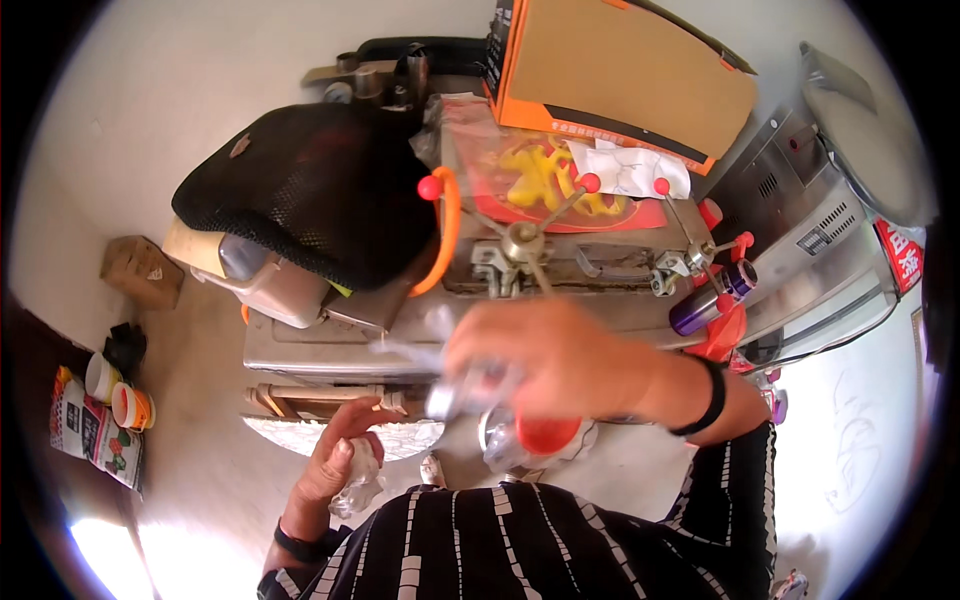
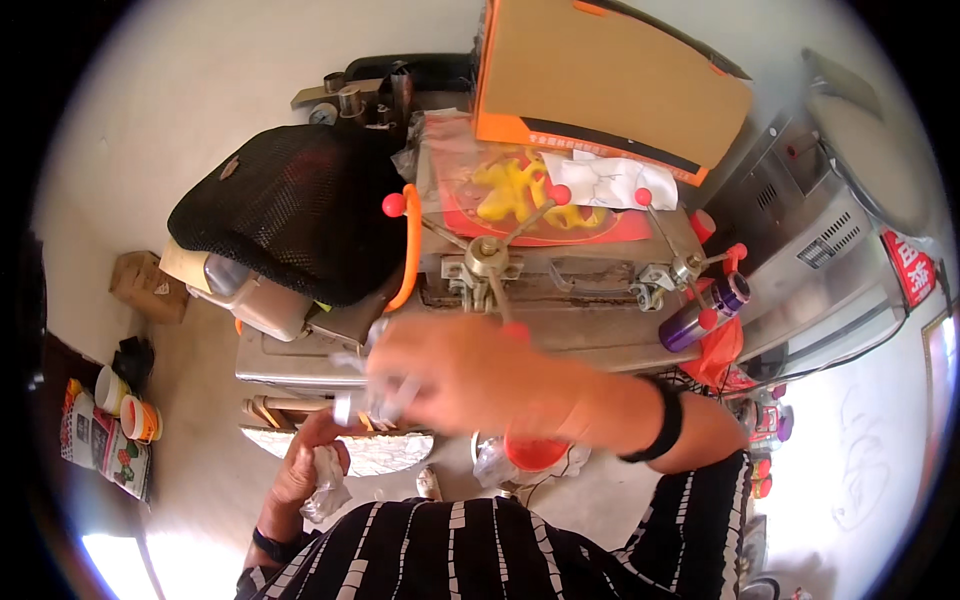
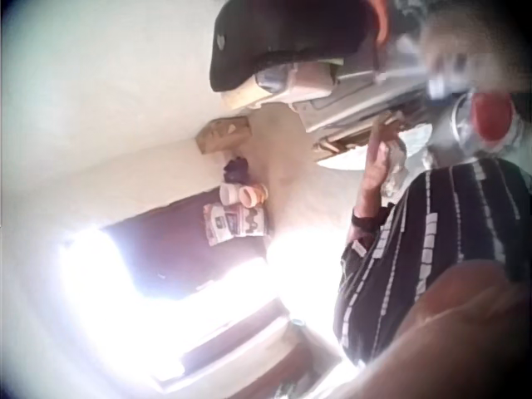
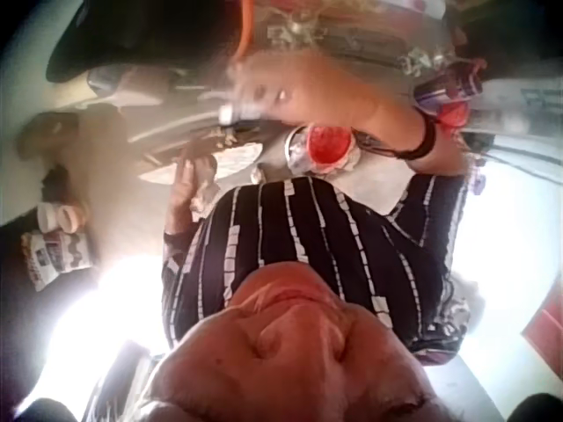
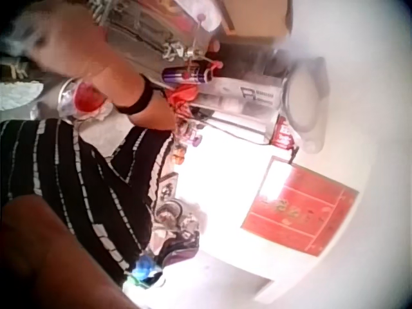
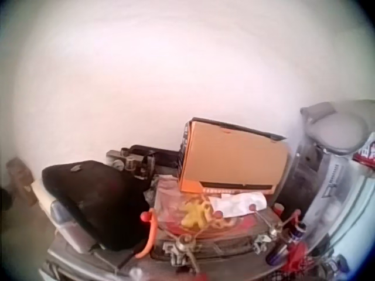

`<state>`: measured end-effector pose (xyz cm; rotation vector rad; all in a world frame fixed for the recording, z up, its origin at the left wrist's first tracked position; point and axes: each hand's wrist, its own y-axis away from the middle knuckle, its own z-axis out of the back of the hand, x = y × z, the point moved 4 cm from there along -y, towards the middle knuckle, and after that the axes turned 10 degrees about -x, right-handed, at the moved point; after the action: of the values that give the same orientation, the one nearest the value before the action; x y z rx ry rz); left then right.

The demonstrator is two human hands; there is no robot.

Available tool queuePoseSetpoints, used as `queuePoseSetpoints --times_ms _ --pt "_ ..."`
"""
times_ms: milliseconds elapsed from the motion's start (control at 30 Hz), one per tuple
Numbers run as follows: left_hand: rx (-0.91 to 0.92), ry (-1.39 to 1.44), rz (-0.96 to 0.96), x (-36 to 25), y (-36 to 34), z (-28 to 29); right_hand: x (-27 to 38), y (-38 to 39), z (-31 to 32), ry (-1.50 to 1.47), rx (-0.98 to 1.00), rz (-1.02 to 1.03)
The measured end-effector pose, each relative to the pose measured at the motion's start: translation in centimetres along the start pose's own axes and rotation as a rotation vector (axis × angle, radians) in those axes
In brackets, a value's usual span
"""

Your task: Repairing a broken wooden stool using adhesive tape.

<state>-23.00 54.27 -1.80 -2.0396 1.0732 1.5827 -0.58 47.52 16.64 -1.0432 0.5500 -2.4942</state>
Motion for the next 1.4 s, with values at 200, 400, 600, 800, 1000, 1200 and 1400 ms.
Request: queuePoseSetpoints --times_ms 200,400,600,800,1000,1200,1400 --pt "0.318 0.101 -0.034 -5.1 -2.8 -9.0 -0.1 3.6 -4.7 0.11 0.272 0.166" --pt "0.41 0.05 -0.038 -2.1 -4.0 -9.0 -0.9 4.4 -4.5 -0.102 0.133 0.123" --pt "0.127 -0.081 0.036 -0.2 -4.6 -6.2 -2.2 3.5 3.2 -0.072 -0.013 -0.116" --pt "-0.125 0.116 0.091 1.7 -1.9 -1.8 -16.6 6.8 15.9 0.662 -0.55 -0.563" --pt "-0.305 0.04 0.178 4.5 -0.1 0.2 -23.8 7.1 17.6 1.138 -0.268 -0.444" --pt "-0.411 0.078 0.223 5.6 1.7 1.3 -27.7 5.5 16.4 1.306 -0.078 -0.557" --pt "-0.509 0.122 0.23 6.6 3.1 2.1 -30.5 5.1 16.4 1.383 -0.041 -0.683"
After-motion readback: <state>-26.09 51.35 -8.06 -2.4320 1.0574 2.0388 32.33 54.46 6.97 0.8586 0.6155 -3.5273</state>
